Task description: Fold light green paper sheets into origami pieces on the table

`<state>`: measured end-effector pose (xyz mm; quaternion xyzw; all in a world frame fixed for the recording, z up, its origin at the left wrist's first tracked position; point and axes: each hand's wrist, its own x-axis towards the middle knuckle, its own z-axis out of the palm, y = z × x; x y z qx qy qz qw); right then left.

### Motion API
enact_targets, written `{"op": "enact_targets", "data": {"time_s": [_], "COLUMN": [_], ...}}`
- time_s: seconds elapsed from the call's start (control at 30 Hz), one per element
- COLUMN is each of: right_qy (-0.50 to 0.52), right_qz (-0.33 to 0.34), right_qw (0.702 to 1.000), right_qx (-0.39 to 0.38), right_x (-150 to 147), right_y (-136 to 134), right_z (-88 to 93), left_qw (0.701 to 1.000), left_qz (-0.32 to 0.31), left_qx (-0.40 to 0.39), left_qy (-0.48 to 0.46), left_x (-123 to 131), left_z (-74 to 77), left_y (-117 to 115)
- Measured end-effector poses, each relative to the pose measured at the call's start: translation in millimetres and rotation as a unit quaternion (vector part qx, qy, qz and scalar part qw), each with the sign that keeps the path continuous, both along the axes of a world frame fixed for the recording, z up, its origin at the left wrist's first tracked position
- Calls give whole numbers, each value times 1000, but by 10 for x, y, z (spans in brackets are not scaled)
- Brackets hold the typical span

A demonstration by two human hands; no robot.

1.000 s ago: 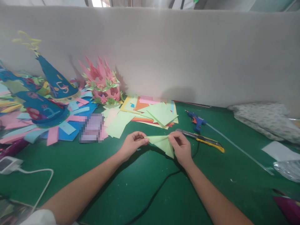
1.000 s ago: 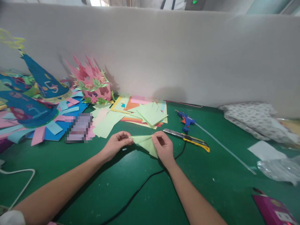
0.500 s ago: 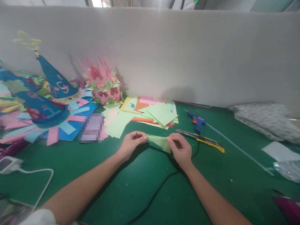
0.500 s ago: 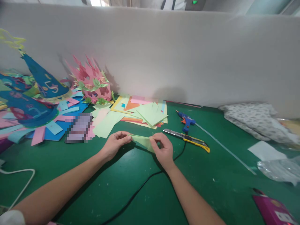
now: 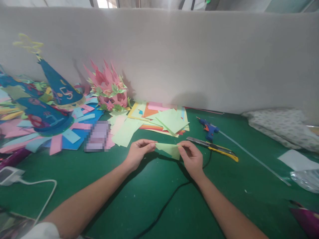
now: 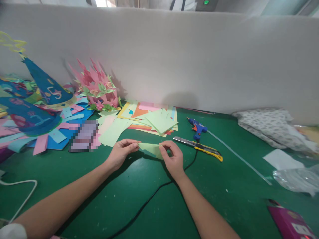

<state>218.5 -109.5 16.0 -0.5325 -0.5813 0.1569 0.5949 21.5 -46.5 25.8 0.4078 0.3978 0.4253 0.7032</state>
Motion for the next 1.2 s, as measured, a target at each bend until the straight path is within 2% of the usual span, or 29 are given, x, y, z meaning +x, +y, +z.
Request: {"op": "enact_targets", "data": {"time_s": [0.27,0.5,0.8,0.87,1.0,1.1,1.2], "right_qy": [57,105,94,79,35,12,10], "right_qz": [-3,0,1,15,61,100,114], "right_qw": [998,990,989,990,988,984,981], "right_qx": [-41,-96,-116,-118,-136,-149,-156], "right_x": [-9,1,1,-1,-22,-46,-59], "right_y": [23,34,62,61,49,45,61], "right_z": [41,28,50,54,52,28,-17], "left_qw": [1000,999,998,997,985,956,912], "left_qz": [-3,-40,-66,-67,-71,-122,-176], "left_qx": [-22,-17,-15,12,115,215,316], "left_qy": [-2,-14,13,37,106,157,196], "left_x": [-10,-19,-19,-31,-43,-25,-3], "left_z": [15,2,-4,23,51,28,-7], "left_y": [-2,-2,15,16,-28,-78,-85]}}
